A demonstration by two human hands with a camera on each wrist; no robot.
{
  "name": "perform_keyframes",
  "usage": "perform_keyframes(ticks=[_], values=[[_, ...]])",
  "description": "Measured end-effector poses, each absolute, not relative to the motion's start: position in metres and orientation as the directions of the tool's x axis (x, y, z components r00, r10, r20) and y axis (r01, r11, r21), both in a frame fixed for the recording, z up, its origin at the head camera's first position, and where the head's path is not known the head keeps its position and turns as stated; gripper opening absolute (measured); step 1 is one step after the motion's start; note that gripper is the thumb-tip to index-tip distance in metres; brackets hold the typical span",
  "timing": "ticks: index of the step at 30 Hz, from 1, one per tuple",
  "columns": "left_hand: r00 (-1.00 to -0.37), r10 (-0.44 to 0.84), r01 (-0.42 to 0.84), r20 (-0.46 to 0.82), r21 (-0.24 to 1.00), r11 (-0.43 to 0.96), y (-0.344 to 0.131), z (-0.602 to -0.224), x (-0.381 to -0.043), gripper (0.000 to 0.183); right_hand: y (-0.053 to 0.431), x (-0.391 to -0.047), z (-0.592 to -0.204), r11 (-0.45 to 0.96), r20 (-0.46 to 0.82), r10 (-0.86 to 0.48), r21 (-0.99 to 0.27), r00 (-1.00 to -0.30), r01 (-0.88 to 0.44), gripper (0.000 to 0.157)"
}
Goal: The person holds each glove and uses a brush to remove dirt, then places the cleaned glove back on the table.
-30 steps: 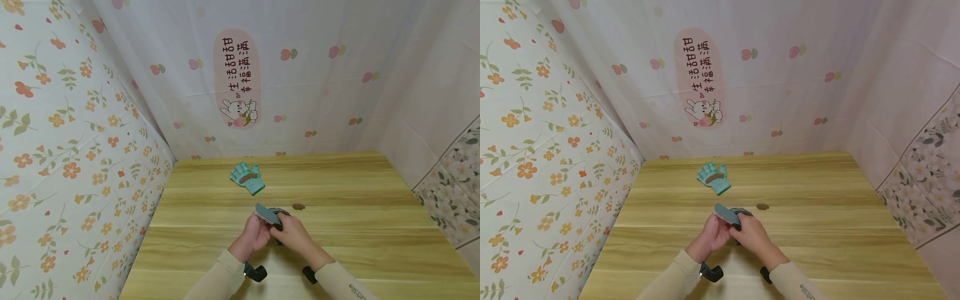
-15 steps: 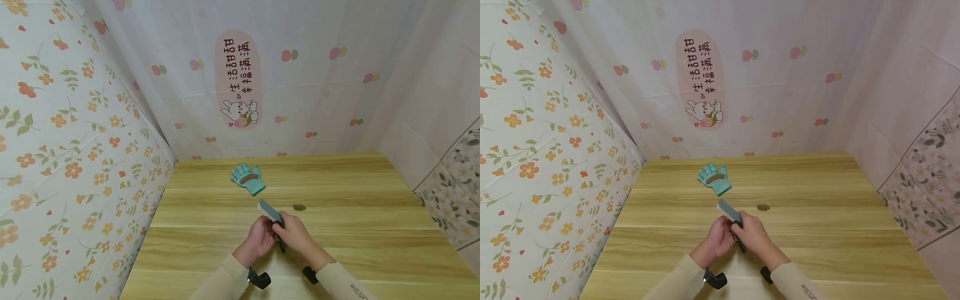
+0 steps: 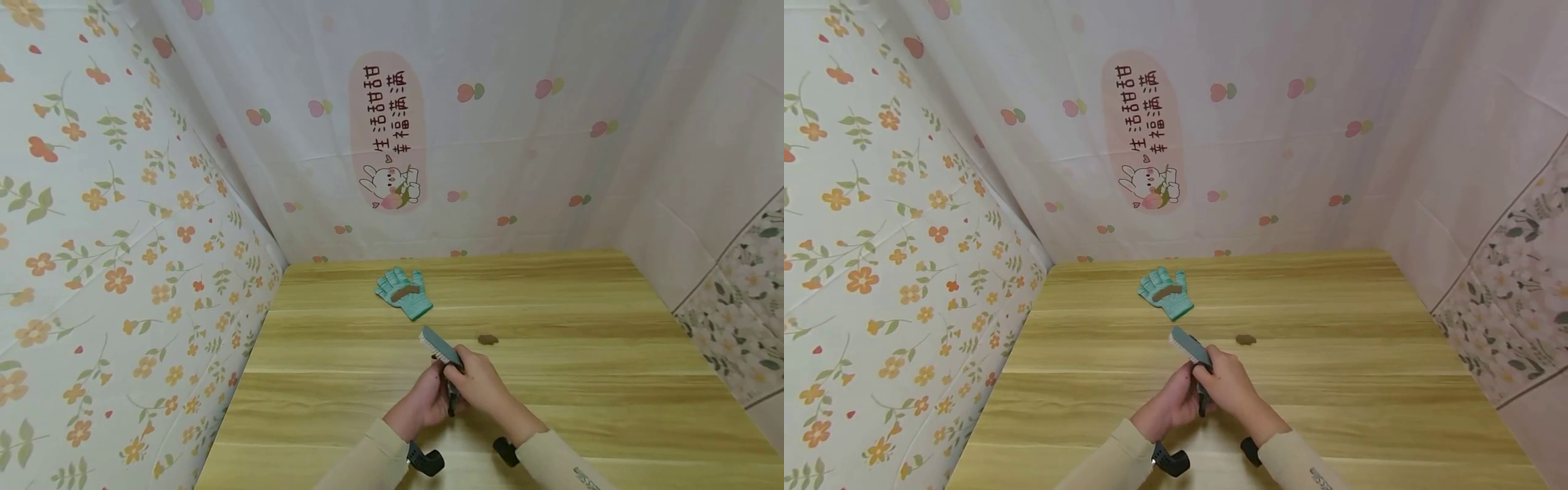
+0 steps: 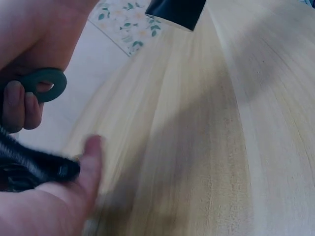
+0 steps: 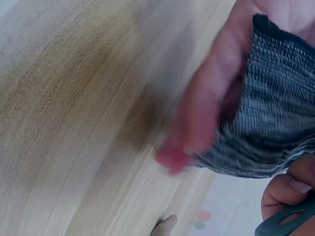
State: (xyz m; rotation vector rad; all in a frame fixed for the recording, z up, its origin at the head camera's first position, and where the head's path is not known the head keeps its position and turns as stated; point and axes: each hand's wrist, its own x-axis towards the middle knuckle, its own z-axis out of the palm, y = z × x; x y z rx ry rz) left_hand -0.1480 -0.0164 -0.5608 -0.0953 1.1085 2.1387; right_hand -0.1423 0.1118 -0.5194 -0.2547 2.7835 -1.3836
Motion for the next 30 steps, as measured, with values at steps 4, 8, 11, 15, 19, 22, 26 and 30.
perform_keyframes(ticks=[4,8,11,15,19,22,26,30], values=[[-0.785,0.505,-0.587,-0.358,0.69,-0.423,-0.016,-0.565,-0.147,0.026,0.113,-0.141,-0.519,0.586,0.053,-0.148,-0.799,-0.988,-0.131,0.005],[-0.828,0.422,-0.55,-0.369,0.679,-0.486,-0.018,-0.57,-0.148,0.024,0.114,-0.141,-0.519,0.593,0.064,-0.126,-0.795,-0.99,-0.127,0.006],[-0.853,0.355,-0.52,-0.382,0.676,-0.522,-0.02,-0.573,-0.15,0.025,0.116,-0.142,-0.519,0.608,0.083,-0.103,-0.784,-0.991,-0.129,0.009],[-0.866,0.307,-0.499,-0.394,0.663,-0.557,-0.024,-0.573,-0.156,0.021,0.119,-0.144,-0.519,0.626,0.103,-0.069,-0.77,-0.992,-0.123,0.012],[-0.868,0.285,-0.494,-0.407,0.642,-0.587,-0.029,-0.568,-0.159,0.017,0.122,-0.144,-0.519,0.625,0.1,-0.046,-0.773,-0.994,-0.107,0.013],[-0.875,0.277,-0.48,-0.398,0.629,-0.612,-0.033,-0.563,-0.161,0.015,0.124,-0.144,-0.52,0.621,0.098,-0.038,-0.777,-0.994,-0.1,0.011],[-0.89,0.317,-0.456,-0.329,0.613,-0.645,-0.038,-0.559,-0.162,0.026,0.126,-0.145,-0.521,0.622,0.089,-0.026,-0.779,-0.996,-0.086,0.009],[-0.902,0.345,-0.43,-0.261,0.624,-0.653,-0.044,-0.555,-0.163,0.037,0.127,-0.145,-0.521,0.638,0.064,-0.026,-0.767,-0.998,-0.066,0.009]])
